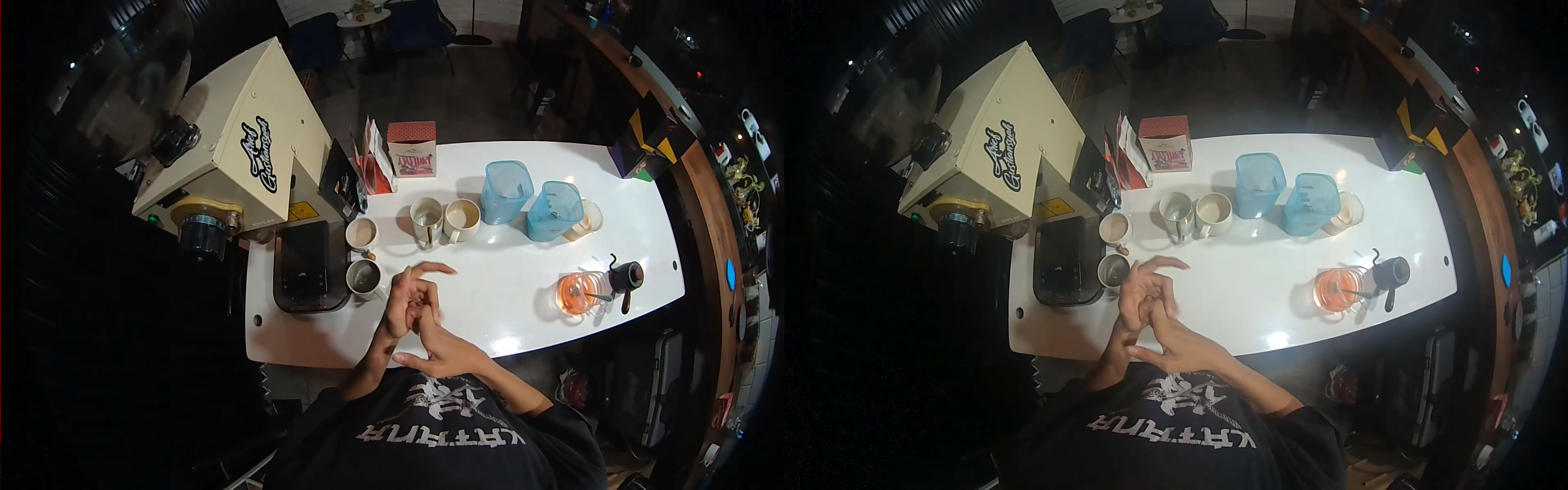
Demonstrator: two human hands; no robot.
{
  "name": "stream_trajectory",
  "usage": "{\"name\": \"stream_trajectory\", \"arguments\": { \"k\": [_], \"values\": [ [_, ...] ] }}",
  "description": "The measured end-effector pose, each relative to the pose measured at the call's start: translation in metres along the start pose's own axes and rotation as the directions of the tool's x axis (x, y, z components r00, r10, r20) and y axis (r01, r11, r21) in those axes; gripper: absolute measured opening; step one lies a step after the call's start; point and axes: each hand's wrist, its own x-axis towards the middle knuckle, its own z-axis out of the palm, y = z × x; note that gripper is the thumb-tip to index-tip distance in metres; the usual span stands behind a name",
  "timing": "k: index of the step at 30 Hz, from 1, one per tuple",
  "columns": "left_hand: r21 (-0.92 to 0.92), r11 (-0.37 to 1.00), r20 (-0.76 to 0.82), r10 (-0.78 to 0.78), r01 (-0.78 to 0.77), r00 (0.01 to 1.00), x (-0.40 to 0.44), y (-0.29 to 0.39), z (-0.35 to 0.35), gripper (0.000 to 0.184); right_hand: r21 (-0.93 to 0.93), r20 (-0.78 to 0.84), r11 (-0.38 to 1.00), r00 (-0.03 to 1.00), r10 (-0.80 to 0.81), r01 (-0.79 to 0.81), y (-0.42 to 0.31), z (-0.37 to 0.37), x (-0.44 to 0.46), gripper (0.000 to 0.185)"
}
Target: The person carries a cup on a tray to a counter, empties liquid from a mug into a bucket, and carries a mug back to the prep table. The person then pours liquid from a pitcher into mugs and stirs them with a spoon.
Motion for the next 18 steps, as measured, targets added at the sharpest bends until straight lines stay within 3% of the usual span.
{"name": "stream_trajectory", "arguments": {
  "k": [1, 2, 4, 7, 13, 18],
  "values": [
    [-0.058, 0.991, 0.006, -0.119, 0.120, 0.993, 0.000, 0.003, 0.003, 0.104, 0.000, 0.000, 1.000, 1.000, -0.001, 0.001, 0.003, 0.002, 0.001, 0.064],
    [-0.054, 0.992, 0.008, -0.116, 0.117, 0.993, 0.003, 0.003, 0.004, 0.104, -0.024, -0.042, 0.999, 0.999, -0.022, 0.021, 0.006, 0.002, 0.004, 0.065],
    [-0.101, 0.995, -0.047, 0.011, -0.016, 0.999, 0.004, -0.001, 0.008, 0.106, -0.043, -0.082, 0.999, 0.996, -0.035, 0.032, 0.005, 0.002, 0.004, 0.066],
    [-0.124, 0.990, -0.111, 0.060, -0.074, 0.992, 0.005, -0.006, 0.010, 0.107, 0.096, -0.004, 0.994, 0.998, 0.061, -0.061, 0.001, -0.004, 0.005, 0.065],
    [-0.172, 0.981, -0.171, 0.059, -0.088, 0.983, 0.003, 0.000, 0.017, 0.106, 0.013, -0.049, 1.000, 0.999, 0.020, -0.019, -0.001, -0.001, 0.003, 0.060],
    [-0.209, 0.975, -0.206, 0.031, -0.075, 0.978, 0.000, 0.000, 0.016, 0.098, 0.107, -0.058, 0.994, 0.998, 0.029, -0.023, 0.001, 0.001, 0.003, 0.057]
  ]
}}
